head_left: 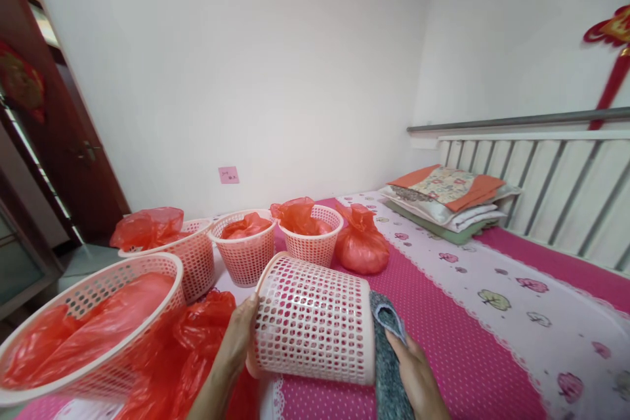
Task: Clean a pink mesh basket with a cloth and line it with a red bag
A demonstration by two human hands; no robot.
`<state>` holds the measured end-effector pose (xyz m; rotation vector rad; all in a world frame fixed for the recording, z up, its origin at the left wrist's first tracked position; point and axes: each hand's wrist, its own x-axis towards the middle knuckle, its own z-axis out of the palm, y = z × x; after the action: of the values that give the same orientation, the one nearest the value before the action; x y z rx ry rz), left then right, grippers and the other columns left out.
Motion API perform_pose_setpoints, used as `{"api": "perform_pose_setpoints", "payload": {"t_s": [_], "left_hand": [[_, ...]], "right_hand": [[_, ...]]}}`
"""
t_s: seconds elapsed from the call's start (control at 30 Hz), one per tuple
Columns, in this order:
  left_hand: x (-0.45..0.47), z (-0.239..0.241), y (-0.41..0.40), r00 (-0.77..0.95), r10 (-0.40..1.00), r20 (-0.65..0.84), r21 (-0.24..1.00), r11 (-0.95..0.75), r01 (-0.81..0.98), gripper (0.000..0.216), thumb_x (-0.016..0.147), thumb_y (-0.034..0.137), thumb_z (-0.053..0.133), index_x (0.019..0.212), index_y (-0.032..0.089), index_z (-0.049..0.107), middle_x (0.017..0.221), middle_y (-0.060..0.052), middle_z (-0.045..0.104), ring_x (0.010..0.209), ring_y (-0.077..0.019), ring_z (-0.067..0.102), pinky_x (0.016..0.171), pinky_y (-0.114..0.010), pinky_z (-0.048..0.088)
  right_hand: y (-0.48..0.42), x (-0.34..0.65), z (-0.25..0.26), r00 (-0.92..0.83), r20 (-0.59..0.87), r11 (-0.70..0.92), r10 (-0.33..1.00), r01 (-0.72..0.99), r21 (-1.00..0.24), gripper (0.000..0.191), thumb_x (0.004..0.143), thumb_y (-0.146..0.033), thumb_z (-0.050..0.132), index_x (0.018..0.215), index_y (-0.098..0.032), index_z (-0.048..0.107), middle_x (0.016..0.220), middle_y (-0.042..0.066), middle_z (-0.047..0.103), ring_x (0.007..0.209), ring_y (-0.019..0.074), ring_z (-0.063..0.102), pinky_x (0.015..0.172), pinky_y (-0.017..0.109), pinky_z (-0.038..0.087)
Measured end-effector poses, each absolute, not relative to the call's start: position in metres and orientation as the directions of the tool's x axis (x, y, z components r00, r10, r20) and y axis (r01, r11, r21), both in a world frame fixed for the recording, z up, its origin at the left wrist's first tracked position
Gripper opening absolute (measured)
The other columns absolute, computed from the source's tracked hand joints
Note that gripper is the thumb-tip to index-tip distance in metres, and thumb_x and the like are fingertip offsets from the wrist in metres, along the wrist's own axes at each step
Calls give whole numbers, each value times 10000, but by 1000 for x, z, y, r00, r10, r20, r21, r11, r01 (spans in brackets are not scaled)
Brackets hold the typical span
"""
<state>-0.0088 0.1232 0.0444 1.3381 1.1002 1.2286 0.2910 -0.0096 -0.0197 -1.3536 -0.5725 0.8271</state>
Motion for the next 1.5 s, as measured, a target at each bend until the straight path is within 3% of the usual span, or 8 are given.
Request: {"api": "perform_pose_setpoints", "payload": {"t_s": [0.23, 0.4, 0.57, 0.7, 0.97, 1.1, 1.33, 1.5], "left_hand": [[-4, 44, 122, 107, 987, 121, 993, -120, -16, 579, 736, 782, 695, 714, 207, 628, 667, 5, 659, 674, -197, 558, 656, -302, 475], [-6, 35, 125, 128, 985, 112, 994, -113, 1, 583, 769, 774, 687, 742, 196, 614, 655, 25, 594, 627, -155, 513, 586, -261, 415], [-5, 33, 125, 144, 980, 137, 989, -142, 28, 601, 781, 797, 662, 736, 201, 605, 635, 38, 546, 586, -129, 462, 512, -229, 353], [-4, 33, 126, 141, 977, 163, 984, -172, 53, 596, 791, 800, 647, 742, 209, 594, 634, 46, 518, 588, -134, 453, 513, -236, 359], [3, 39, 120, 168, 954, 247, 955, -269, 123, 593, 803, 793, 633, 681, 215, 577, 625, 35, 508, 630, -157, 464, 603, -269, 387], [10, 47, 104, 244, 925, 291, 926, -336, 172, 525, 887, 711, 594, 722, 213, 621, 651, 25, 525, 657, -175, 499, 636, -280, 400], [17, 61, 70, 405, 839, 364, 766, -517, 382, 416, 1027, 545, 470, 848, 244, 695, 804, -36, 725, 803, -245, 662, 755, -315, 446], [32, 68, 43, 659, 610, 440, 410, -789, 457, 342, 1060, 448, 455, 954, 251, 713, 912, -58, 779, 864, -237, 706, 799, -331, 478]], "right_hand": [[-11, 295, -23, 530, -55, 38, 846, -163, -986, 620, 700, -703, 781, 1047, -190, 821, 1064, 100, 840, 1073, 367, 744, 970, 437, 568], [-11, 295, -26, 456, -73, -16, 887, -127, -992, 613, 635, -679, 810, 987, -178, 836, 896, 81, 841, 962, 378, 762, 863, 459, 588], [-13, 297, -33, 429, -73, -30, 901, -105, -994, 575, 622, -667, 809, 944, -192, 839, 900, 65, 840, 884, 356, 761, 773, 439, 595], [-14, 304, -34, 410, -77, -33, 909, -114, -993, 543, 650, -676, 803, 887, -188, 821, 780, 43, 810, 853, 341, 761, 798, 431, 583], [-21, 322, -15, 549, -94, -40, 830, -110, -993, 525, 626, -682, 808, 843, -204, 807, 811, 52, 810, 967, 364, 748, 849, 433, 579], [-23, 332, -18, 570, -121, -58, 813, -127, -990, 568, 603, -704, 805, 868, -203, 807, 805, 51, 808, 941, 363, 747, 863, 429, 569], [-21, 331, -28, 549, -97, -37, 830, -119, -992, 572, 608, -702, 809, 898, -209, 819, 814, 65, 813, 975, 385, 742, 852, 459, 578], [-19, 314, -35, 467, -54, 9, 882, -132, -991, 547, 681, -680, 788, 945, -203, 825, 923, 77, 834, 1002, 369, 757, 948, 500, 567]]}}
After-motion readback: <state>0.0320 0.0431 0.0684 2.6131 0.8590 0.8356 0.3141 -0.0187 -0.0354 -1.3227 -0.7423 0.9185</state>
